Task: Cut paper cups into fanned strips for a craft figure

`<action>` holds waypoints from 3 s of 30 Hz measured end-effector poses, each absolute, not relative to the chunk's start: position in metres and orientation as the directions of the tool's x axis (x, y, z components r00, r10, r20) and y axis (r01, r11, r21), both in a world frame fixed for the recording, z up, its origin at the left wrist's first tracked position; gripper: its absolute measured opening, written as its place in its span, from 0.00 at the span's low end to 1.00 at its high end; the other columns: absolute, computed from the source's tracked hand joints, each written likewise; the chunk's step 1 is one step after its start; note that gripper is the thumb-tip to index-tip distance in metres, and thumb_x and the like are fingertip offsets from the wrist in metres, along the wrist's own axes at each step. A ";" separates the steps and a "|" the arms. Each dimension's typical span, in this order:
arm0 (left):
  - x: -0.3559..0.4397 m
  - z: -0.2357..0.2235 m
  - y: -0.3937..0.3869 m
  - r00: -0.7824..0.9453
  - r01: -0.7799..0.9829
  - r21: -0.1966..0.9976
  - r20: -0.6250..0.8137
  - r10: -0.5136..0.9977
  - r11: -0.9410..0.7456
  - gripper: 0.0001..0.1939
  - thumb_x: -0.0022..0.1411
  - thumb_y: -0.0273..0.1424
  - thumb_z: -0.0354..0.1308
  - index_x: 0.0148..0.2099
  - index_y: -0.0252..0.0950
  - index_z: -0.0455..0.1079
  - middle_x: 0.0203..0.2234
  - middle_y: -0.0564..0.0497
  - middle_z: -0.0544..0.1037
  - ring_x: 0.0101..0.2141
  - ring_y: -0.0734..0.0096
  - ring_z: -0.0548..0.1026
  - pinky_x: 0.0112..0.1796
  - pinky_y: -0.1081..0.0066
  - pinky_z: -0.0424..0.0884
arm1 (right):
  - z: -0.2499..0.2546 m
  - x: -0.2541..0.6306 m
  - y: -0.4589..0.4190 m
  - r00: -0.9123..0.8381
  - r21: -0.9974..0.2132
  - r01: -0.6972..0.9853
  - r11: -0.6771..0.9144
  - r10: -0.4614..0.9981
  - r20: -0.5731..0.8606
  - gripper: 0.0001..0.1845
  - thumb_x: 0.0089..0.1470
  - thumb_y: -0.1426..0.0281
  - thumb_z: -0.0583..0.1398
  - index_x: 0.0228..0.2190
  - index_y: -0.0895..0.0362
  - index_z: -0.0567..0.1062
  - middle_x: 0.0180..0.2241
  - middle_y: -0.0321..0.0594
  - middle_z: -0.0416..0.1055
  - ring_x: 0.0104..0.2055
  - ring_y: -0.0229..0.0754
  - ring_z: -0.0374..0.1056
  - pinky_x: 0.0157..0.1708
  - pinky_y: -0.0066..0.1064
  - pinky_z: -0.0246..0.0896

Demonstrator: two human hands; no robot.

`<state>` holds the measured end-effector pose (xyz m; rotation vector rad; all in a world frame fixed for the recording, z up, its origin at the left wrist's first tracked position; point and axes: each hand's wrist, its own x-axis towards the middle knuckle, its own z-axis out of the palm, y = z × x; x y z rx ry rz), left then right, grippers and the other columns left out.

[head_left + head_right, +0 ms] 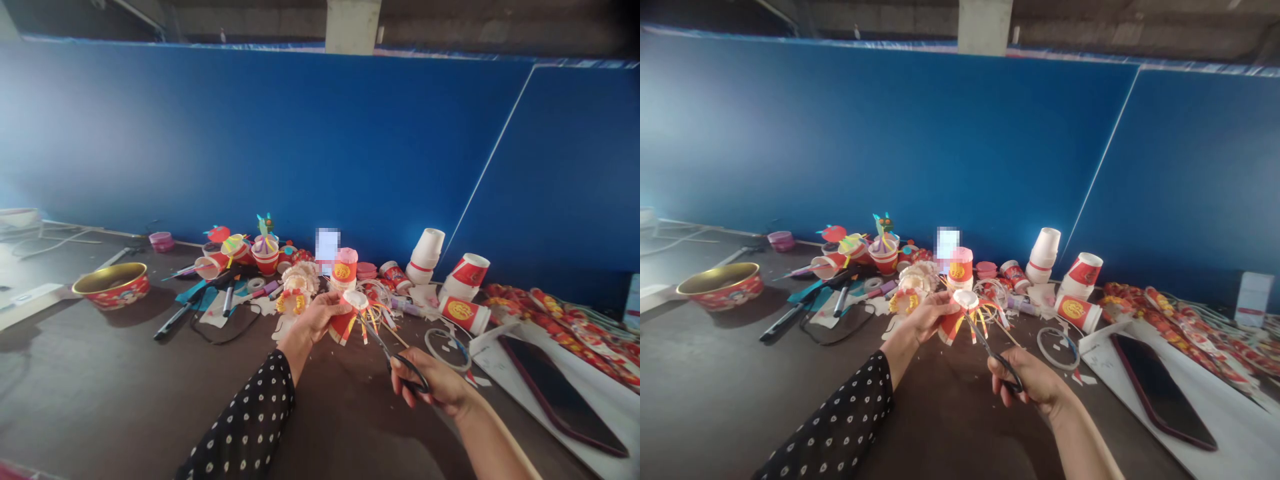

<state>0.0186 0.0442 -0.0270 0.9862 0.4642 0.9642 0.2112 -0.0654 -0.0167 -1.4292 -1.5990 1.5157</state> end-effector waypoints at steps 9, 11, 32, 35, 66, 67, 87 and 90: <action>0.017 -0.023 0.042 0.526 -0.432 0.875 0.047 0.849 0.219 0.18 0.37 0.25 0.67 0.36 0.29 0.71 0.27 0.46 0.77 0.26 0.70 0.74 0.31 0.72 0.68 | -0.017 0.212 -0.066 -0.337 -0.949 0.252 -0.188 0.902 -0.268 0.30 0.42 0.47 0.54 0.15 0.62 0.70 0.08 0.34 0.62 0.08 0.25 0.43 0.12 0.23 0.29; 0.018 -0.023 0.042 0.532 -0.428 0.875 0.042 0.846 0.225 0.19 0.37 0.25 0.67 0.36 0.29 0.71 0.28 0.46 0.77 0.26 0.70 0.74 0.31 0.72 0.68 | -0.016 0.211 -0.066 -0.333 -0.951 0.234 -0.202 0.902 -0.274 0.29 0.42 0.47 0.55 0.15 0.62 0.70 0.08 0.34 0.62 0.08 0.24 0.43 0.12 0.23 0.29; 0.014 -0.021 0.041 0.529 -0.422 0.885 0.061 0.847 0.199 0.17 0.37 0.26 0.67 0.34 0.29 0.72 0.26 0.46 0.77 0.26 0.70 0.73 0.30 0.73 0.67 | -0.016 0.208 -0.066 -0.269 -0.938 0.251 -0.241 0.913 -0.306 0.28 0.38 0.47 0.57 0.15 0.61 0.68 0.08 0.32 0.61 0.09 0.24 0.42 0.12 0.22 0.28; 0.014 -0.020 0.042 0.528 -0.410 0.891 0.055 0.848 0.197 0.16 0.36 0.27 0.67 0.32 0.29 0.72 0.25 0.46 0.76 0.27 0.68 0.74 0.29 0.73 0.67 | -0.016 0.208 -0.065 -0.278 -0.927 0.303 -0.223 0.909 -0.310 0.28 0.39 0.46 0.57 0.16 0.61 0.68 0.08 0.32 0.61 0.09 0.25 0.43 0.12 0.22 0.29; 0.059 -0.027 0.009 0.560 -0.353 0.926 0.094 0.823 0.135 0.17 0.36 0.33 0.68 0.30 0.27 0.74 0.26 0.44 0.77 0.30 0.65 0.73 0.35 0.68 0.65 | -0.031 0.180 -0.048 0.318 -0.932 -0.251 0.261 0.932 0.175 0.12 0.37 0.66 0.65 0.23 0.56 0.67 0.21 0.33 0.70 0.26 0.40 0.67 0.27 0.30 0.59; 0.059 -0.027 0.008 0.564 -0.383 0.911 0.101 0.819 0.151 0.18 0.36 0.32 0.68 0.33 0.27 0.73 0.28 0.44 0.77 0.31 0.65 0.73 0.35 0.69 0.65 | -0.031 0.180 -0.048 0.319 -0.932 -0.258 0.256 0.933 0.168 0.12 0.36 0.66 0.65 0.23 0.56 0.67 0.21 0.32 0.70 0.26 0.41 0.67 0.27 0.31 0.59; 0.059 -0.033 0.019 0.500 -0.450 0.667 -0.364 0.786 0.594 0.03 0.48 0.21 0.54 0.27 0.28 0.68 0.15 0.48 0.73 0.18 0.72 0.71 0.26 0.73 0.68 | -0.029 0.218 -0.044 0.556 -0.941 0.334 0.042 0.798 0.233 0.15 0.37 0.58 0.62 0.22 0.57 0.69 0.15 0.32 0.65 0.21 0.40 0.62 0.21 0.27 0.50; 0.058 -0.037 0.018 0.500 -0.390 0.655 -0.440 0.746 0.647 0.03 0.45 0.19 0.52 0.26 0.28 0.67 0.14 0.49 0.72 0.16 0.73 0.70 0.24 0.74 0.68 | -0.029 0.221 -0.044 0.550 -0.888 0.458 -0.032 0.795 0.255 0.13 0.34 0.59 0.63 0.20 0.55 0.70 0.15 0.34 0.67 0.23 0.43 0.64 0.23 0.28 0.50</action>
